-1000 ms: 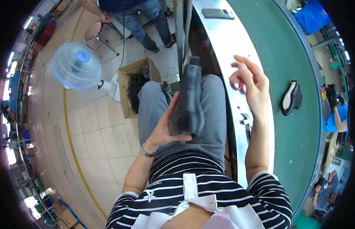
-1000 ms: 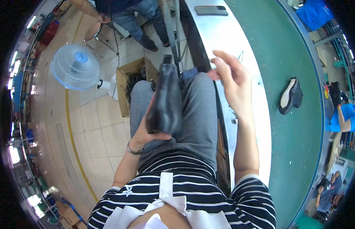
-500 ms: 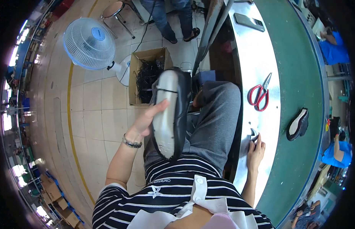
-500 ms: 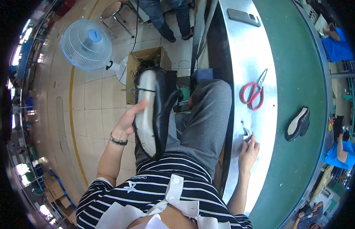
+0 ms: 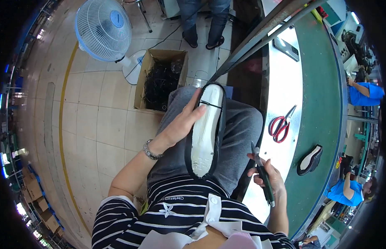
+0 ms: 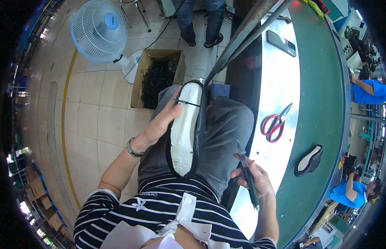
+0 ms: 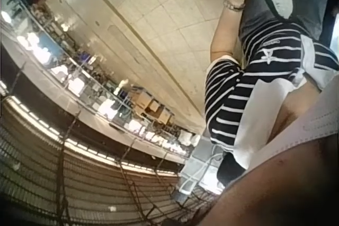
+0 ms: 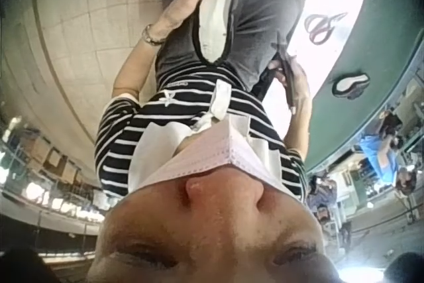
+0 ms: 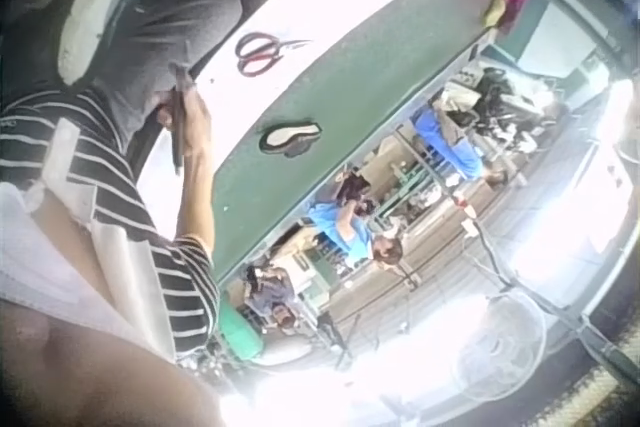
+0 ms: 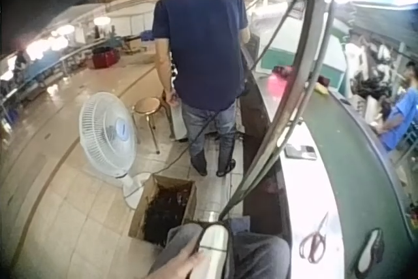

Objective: Manually trim and adjust the upper and sole components of a shoe on a lasting form using pliers and scissors.

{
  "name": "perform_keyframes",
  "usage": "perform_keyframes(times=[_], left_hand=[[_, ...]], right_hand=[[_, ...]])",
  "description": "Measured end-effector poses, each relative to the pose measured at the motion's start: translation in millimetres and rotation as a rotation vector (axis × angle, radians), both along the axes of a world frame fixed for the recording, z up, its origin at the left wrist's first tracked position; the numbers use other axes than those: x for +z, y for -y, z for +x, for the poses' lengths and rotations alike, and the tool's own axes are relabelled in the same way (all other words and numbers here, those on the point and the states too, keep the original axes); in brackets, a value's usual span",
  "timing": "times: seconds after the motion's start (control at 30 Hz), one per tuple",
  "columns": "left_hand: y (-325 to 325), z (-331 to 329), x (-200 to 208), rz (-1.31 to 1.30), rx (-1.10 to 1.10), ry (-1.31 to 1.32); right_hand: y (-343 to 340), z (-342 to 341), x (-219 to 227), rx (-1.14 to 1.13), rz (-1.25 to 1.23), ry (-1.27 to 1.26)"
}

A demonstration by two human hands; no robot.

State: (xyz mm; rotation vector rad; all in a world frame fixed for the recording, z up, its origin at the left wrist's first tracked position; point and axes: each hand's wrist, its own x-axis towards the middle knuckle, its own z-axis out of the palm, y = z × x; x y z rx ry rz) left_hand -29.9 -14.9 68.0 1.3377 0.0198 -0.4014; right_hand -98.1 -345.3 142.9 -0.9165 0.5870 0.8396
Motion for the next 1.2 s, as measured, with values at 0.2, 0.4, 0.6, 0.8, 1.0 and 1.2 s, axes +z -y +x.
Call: perform_keyframes(times=[0.2,0.4,0.6,0.8,1.0,1.2], left_hand=[[7,32,2,-0.304,0.107,-0.034],[13,46,-4,0.019,0.124,0.082],[17,50,3,0.174,0.204,0.155],[20,48,0,0.191,0.255,0.174],[20,49,-5,0.306,0.349,0.425],[1,35,9,0.406,0.383,0.51]], right_hand=[[-73,81,51,0.405,-0.286,0.16],[-127,110,52,0.417,-0.201,0.163],[-138,137,60,0.591,-0.371,0.09],[-142,124,51,0.731,-0.5,0.324],[-141,95,31,0.756,-0.81,0.719],[-132,105,49,0.911,-0.817,0.734]])
